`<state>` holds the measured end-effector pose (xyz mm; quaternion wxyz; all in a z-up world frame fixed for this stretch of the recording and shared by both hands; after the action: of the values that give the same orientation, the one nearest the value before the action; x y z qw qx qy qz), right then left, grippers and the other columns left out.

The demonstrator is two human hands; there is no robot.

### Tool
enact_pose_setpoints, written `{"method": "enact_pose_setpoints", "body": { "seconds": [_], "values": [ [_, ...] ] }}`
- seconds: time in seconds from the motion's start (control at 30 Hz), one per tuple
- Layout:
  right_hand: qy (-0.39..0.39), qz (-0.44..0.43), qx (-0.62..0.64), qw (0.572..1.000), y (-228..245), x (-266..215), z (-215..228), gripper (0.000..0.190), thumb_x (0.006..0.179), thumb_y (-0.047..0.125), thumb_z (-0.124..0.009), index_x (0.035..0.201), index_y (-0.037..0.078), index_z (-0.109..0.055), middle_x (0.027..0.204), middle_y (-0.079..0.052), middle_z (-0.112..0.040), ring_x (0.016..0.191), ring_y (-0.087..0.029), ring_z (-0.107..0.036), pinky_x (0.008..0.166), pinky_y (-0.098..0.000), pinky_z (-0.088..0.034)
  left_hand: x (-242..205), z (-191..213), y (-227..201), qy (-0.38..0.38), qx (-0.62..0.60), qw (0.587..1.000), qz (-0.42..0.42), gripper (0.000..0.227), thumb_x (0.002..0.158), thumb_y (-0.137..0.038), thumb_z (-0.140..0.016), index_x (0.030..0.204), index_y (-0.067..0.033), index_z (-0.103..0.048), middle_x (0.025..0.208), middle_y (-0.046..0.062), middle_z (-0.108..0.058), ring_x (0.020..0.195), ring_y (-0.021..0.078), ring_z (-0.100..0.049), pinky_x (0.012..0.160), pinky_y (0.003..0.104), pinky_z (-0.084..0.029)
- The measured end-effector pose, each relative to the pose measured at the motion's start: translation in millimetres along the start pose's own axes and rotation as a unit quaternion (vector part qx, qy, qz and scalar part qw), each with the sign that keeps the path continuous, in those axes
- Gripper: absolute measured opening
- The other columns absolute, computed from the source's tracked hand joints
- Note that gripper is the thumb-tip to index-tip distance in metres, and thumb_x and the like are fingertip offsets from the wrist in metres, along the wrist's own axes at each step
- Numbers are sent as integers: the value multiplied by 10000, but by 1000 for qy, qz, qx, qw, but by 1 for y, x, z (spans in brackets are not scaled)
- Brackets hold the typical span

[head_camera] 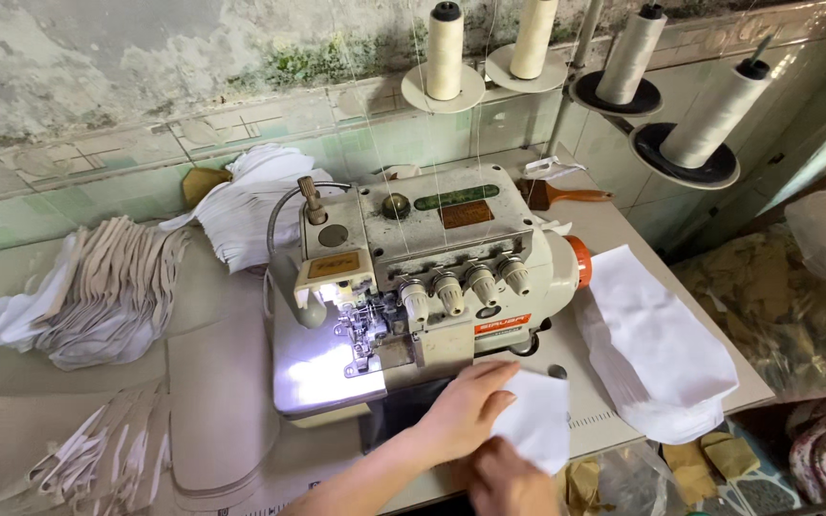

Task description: The person operates a serger sewing machine to stitch the edges of white fabric pieces. They repeatedly pick up a piece from a stack on the left, guide it through the machine, and place the finished piece on a stack on the right.

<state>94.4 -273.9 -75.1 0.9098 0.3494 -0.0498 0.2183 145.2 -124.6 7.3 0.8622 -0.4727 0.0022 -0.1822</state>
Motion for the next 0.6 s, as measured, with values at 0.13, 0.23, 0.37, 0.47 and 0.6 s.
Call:
{"method": "enact_pose_setpoints", "body": {
  "seconds": [0.13,0.23,0.37,0.47,0.6],
  "values": [
    [-193,120,11,974,75,-5,8,171,648,223,-788,579,204,-633,644,118,-653,468,-52,-594,423,-226,-439,26,-12,-8,112,143,979,96,676,1013,-334,-546,1587,-56,-322,1570,190,-383,1422,368,-393,1127,510,-349],
    [-212,147,30,966,92,-4,21,130,757,141,-616,651,182,-679,671,37,-671,553,-83,-641,481,-220,-429,26,-36,13,72,234,969,47,257,1012,-280,-624,1191,-96,-631,1121,102,-553,1006,349,-628,782,526,-498],
    [165,290,91,938,-35,6,-19,317,985,375,-642,1103,127,-799,1148,-72,-767,1051,-257,-734,951,-338,-545,-18,-24,27,-57,285,953,-82,172,946,-259,-688,1004,-96,-684,1099,137,-585,1055,363,-541,873,479,-419],
    [-280,60,54,957,-10,-6,15,737,666,537,-814,1302,185,-695,1371,-43,-656,1213,-127,-657,1099,-288,-509,-79,17,-6,-84,61,981,-163,147,1062,-124,-596,1153,-55,-689,957,95,-650,851,283,-571,779,382,-414],
    [156,-97,322,929,56,20,11,470,751,408,-881,1164,184,-864,927,16,-809,906,-90,-747,837,-219,-539,-117,101,-45,-96,117,978,-141,96,906,-65,-647,937,-110,-726,850,36,-710,765,222,-660,753,354,-495]
  ]
}}
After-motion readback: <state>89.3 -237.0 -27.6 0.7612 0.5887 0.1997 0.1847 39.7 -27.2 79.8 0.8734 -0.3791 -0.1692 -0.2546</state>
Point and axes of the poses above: each hand's wrist, its own x-axis towards the middle knuckle, its own z-axis out of the back of the hand, y = z × x, the point moved 1 cm from there along x, towards the middle knuckle
